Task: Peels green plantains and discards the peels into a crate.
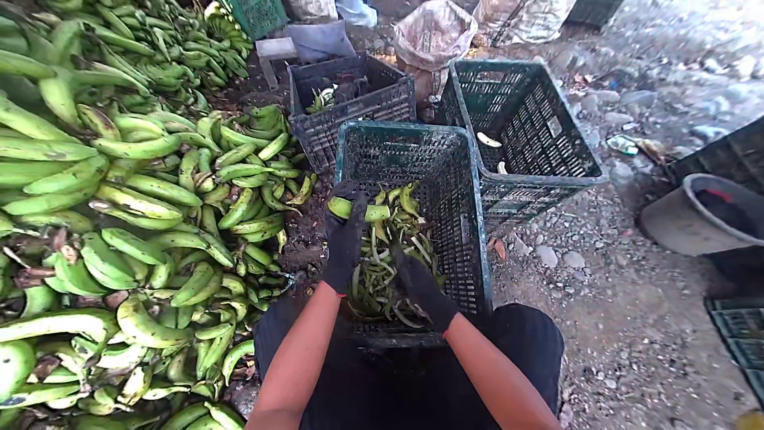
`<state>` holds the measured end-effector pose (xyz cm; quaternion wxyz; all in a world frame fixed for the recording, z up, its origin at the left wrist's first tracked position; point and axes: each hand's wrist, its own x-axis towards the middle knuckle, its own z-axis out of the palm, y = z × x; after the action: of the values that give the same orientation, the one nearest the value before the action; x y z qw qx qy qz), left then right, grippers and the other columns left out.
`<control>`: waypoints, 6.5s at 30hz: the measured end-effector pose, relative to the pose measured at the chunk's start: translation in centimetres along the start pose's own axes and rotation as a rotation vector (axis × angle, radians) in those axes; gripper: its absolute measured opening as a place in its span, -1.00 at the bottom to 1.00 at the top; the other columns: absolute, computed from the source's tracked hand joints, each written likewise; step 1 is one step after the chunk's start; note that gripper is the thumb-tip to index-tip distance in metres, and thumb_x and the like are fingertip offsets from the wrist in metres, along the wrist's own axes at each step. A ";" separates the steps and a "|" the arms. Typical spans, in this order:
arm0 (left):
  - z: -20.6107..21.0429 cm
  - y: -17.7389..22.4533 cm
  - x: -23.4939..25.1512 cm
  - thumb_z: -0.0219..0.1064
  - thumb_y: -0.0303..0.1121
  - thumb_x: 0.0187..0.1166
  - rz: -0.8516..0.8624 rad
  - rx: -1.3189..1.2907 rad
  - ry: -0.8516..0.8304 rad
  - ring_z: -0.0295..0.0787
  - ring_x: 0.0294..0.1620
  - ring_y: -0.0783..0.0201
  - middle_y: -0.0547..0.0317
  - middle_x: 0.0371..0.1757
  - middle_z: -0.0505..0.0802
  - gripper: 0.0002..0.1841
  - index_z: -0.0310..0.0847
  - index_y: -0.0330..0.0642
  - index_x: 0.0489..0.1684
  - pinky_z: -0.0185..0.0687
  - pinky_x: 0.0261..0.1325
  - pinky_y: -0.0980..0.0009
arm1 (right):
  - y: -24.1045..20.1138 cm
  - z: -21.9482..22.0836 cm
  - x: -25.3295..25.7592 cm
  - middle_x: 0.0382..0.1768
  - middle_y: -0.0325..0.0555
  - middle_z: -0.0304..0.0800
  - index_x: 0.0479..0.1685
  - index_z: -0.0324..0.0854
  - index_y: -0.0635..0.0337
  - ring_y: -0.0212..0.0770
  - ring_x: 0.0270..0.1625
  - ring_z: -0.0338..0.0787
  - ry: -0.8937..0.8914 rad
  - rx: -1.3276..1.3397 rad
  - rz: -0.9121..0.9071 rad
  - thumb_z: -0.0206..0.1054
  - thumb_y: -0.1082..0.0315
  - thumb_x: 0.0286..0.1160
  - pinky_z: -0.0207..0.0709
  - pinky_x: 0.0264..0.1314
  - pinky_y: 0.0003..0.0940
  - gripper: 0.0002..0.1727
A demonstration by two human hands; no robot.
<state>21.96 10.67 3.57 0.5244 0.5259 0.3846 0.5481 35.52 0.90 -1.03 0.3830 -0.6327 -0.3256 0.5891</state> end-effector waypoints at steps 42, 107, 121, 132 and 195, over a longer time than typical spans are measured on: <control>1.8 -1.6 -1.2 -0.46 0.09 0.85 -0.313 0.003 -0.214 0.72 -0.32 0.31 0.12 -0.18 0.74 -0.34 0.41 -0.19 0.41 0.75 -0.26 0.30 | -4.1 -4.4 2.3 0.35 0.34 0.66 0.56 0.60 -0.25 0.43 0.40 0.60 0.585 -0.828 -0.416 -0.02 -0.41 0.56 0.39 0.25 0.50 -0.27; 0.4 0.5 0.5 -0.32 -0.04 0.91 -0.384 -0.336 0.194 0.70 -0.42 0.36 0.20 -0.35 0.69 -0.56 0.40 -0.14 0.09 0.73 -0.34 0.41 | -1.4 -0.7 0.7 0.15 0.28 0.73 0.48 0.67 -0.12 0.37 0.20 0.69 0.540 -0.906 -0.772 -0.17 -0.51 0.54 0.36 0.19 0.44 -0.12; 0.7 -0.3 -0.4 -0.40 -0.15 0.88 0.024 0.385 -0.227 0.70 0.25 0.30 -0.09 0.28 0.76 -0.38 0.39 -0.39 0.57 0.55 0.41 0.32 | -2.3 -2.3 -0.1 0.38 0.29 0.61 0.74 0.37 -0.21 0.41 0.31 0.65 0.442 -0.816 -0.517 -0.13 -0.30 0.74 0.46 0.10 0.51 -0.30; 1.8 0.2 -1.8 -0.39 -0.02 0.85 -0.172 0.162 -0.353 0.81 -0.38 0.25 0.07 -0.24 0.84 -0.37 0.25 -0.25 0.66 0.80 -0.30 0.26 | -2.6 -3.8 0.8 0.23 0.12 0.76 0.63 0.45 -0.11 0.18 0.23 0.75 0.339 -0.492 -0.459 -0.20 -0.30 0.77 0.53 0.11 0.40 -0.30; 14.8 -8.1 -1.8 0.08 0.19 0.73 -0.226 1.317 -0.955 0.70 0.27 -0.37 -0.37 0.16 0.79 -0.35 0.58 -0.23 0.42 0.48 0.29 -0.42 | -4.2 -20.7 -11.2 -0.07 -0.17 0.82 0.60 0.38 -0.19 -0.07 -0.11 0.88 0.757 0.678 -0.567 -0.68 -0.45 0.64 0.79 -0.28 0.13 -0.07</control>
<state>37.67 8.21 -2.39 0.2676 0.8607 0.4136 -0.1287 55.23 -8.77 8.42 0.7966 -0.5294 -0.1158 0.2676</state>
